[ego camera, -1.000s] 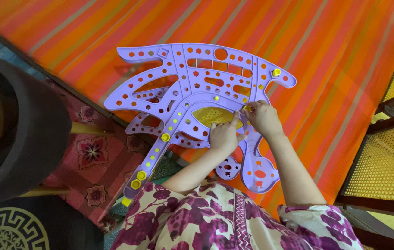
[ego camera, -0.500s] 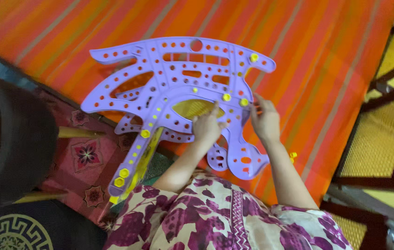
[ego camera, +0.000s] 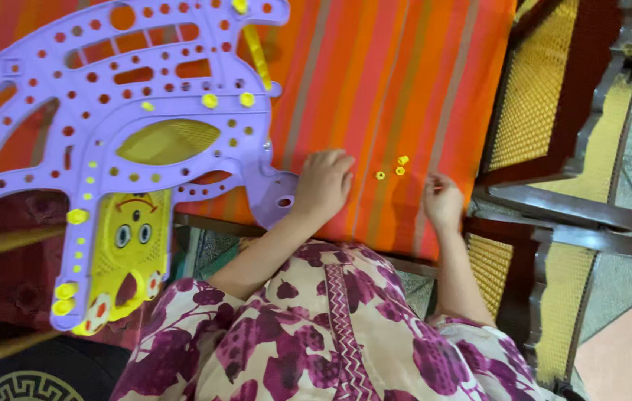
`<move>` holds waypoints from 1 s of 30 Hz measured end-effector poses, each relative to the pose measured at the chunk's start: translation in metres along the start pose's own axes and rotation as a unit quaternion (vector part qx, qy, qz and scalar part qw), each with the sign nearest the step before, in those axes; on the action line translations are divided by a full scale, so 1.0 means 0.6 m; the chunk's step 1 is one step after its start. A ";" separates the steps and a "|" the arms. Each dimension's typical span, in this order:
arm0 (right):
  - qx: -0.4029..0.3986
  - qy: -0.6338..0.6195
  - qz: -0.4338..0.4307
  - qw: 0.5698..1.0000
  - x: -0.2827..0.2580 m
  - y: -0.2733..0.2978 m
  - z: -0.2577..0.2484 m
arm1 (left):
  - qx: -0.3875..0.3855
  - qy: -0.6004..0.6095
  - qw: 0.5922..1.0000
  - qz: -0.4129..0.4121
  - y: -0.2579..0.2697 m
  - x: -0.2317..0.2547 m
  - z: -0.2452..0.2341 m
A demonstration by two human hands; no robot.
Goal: The person assembles a purple plastic duck-shaped rocking chair by connecting the side panels and seat using yellow plastic bolts.
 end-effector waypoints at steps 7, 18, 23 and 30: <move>-0.175 0.000 0.016 0.984 0.100 0.021 0.203 | -0.130 -0.032 0.990 -0.037 0.029 0.007 0.116; -0.402 0.262 -0.209 0.852 0.045 0.013 0.428 | 0.042 -0.067 0.990 -0.113 0.095 -0.001 -0.045; -0.378 0.299 -0.226 0.846 0.025 -0.002 0.443 | 0.084 -0.072 0.977 -0.182 0.121 -0.022 -0.099; -0.361 0.315 -0.181 0.859 0.050 -0.007 0.406 | 0.123 -0.050 0.974 -0.181 0.149 -0.021 -0.123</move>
Point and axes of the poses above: each hand's wrist, its own y-axis away from the middle knuckle, its own z-axis out of the palm, x = y × z, the point moved 10 cm from there along -y, towards the middle knuckle, and after that the axes turned 2 degrees about x, right-handed, at the moved point
